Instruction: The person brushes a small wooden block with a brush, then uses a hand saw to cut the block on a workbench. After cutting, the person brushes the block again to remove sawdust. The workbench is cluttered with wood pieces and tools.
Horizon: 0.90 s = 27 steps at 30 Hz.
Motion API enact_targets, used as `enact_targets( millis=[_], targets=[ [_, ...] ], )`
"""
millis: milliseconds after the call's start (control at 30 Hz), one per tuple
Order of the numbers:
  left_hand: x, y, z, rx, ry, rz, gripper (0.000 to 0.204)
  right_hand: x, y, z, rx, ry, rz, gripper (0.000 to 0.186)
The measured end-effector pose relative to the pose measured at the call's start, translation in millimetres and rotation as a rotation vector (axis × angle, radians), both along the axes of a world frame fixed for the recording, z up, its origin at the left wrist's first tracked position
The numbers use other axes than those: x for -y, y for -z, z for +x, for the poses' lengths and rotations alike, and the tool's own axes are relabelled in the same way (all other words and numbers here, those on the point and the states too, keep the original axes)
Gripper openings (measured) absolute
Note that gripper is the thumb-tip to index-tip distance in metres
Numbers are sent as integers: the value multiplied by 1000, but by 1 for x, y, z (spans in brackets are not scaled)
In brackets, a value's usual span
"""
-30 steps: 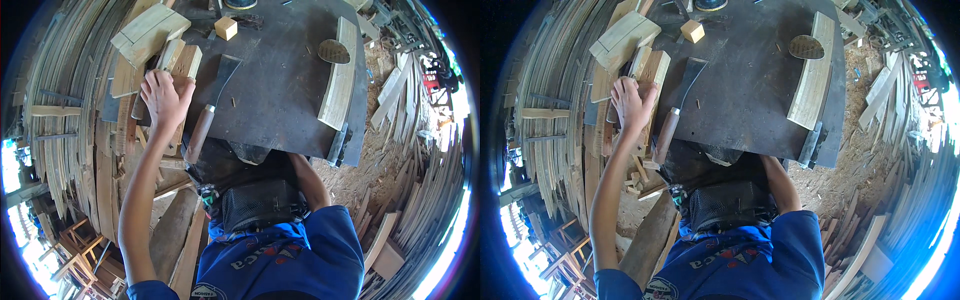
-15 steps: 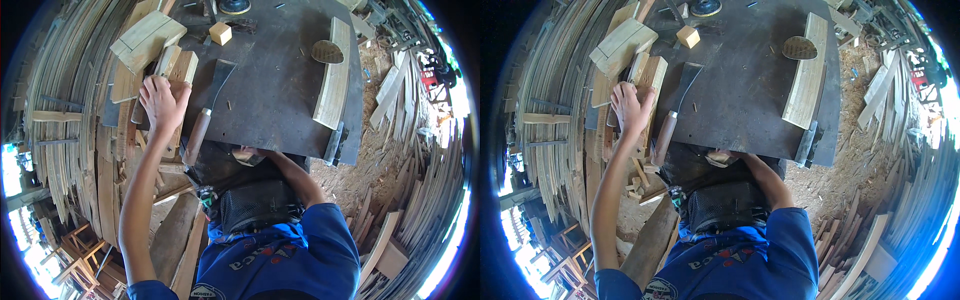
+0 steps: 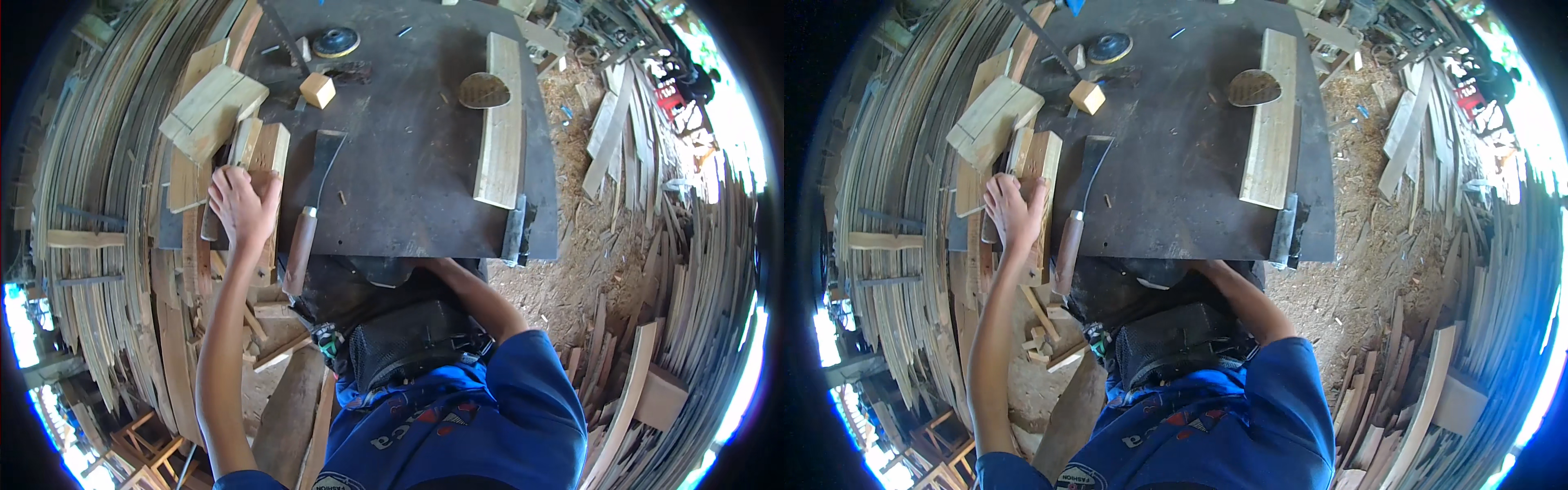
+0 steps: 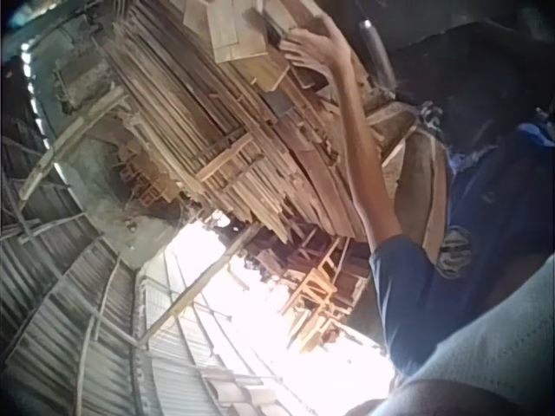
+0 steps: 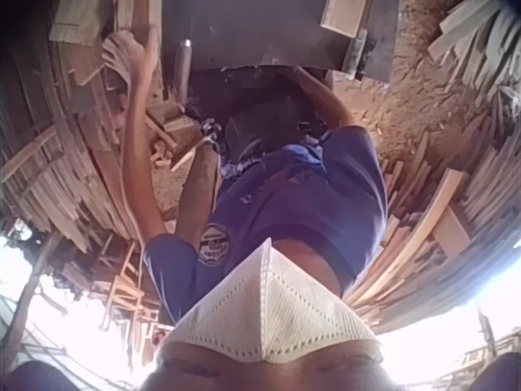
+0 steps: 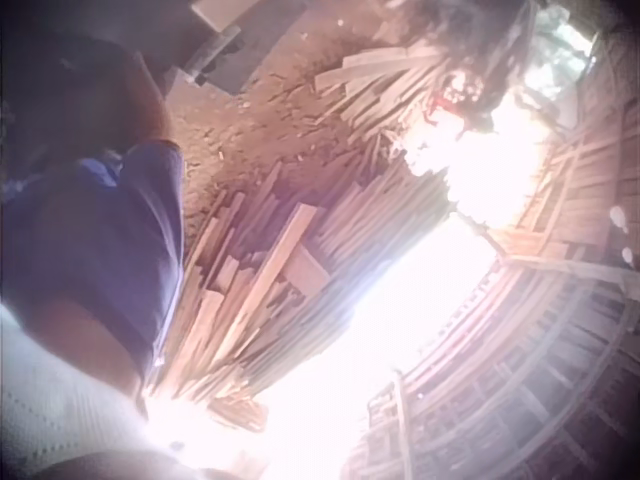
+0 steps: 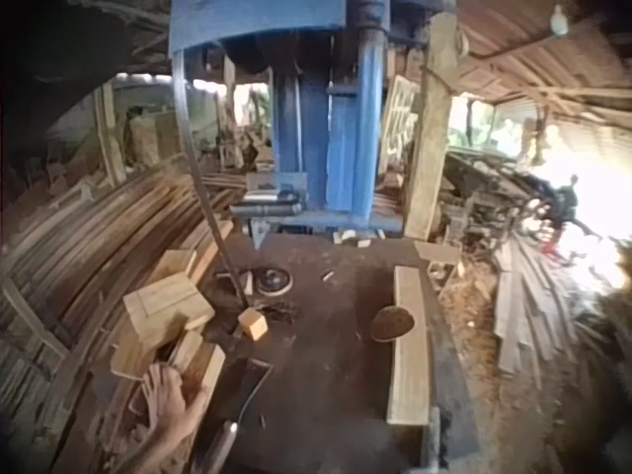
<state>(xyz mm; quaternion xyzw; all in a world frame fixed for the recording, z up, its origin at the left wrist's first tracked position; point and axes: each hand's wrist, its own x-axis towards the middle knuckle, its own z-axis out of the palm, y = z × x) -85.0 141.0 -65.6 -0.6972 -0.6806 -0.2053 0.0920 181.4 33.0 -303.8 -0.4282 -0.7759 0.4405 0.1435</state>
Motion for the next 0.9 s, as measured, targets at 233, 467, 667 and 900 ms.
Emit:
enact_targets(
  millis=[233,467,667,900],
  targets=[
    [2,4,-7,4,9,30,44,35,-137,18,-294,95,-193,16],
    [2,6,-5,7,11,59,43,84,-239,69,-571,236,-60,20],
    [2,6,-8,-7,29,73,42,57,-295,142,-226,700,617,13],
    [-3,6,3,30,42,46,43,-19,-297,171,27,516,462,14]
  ],
)
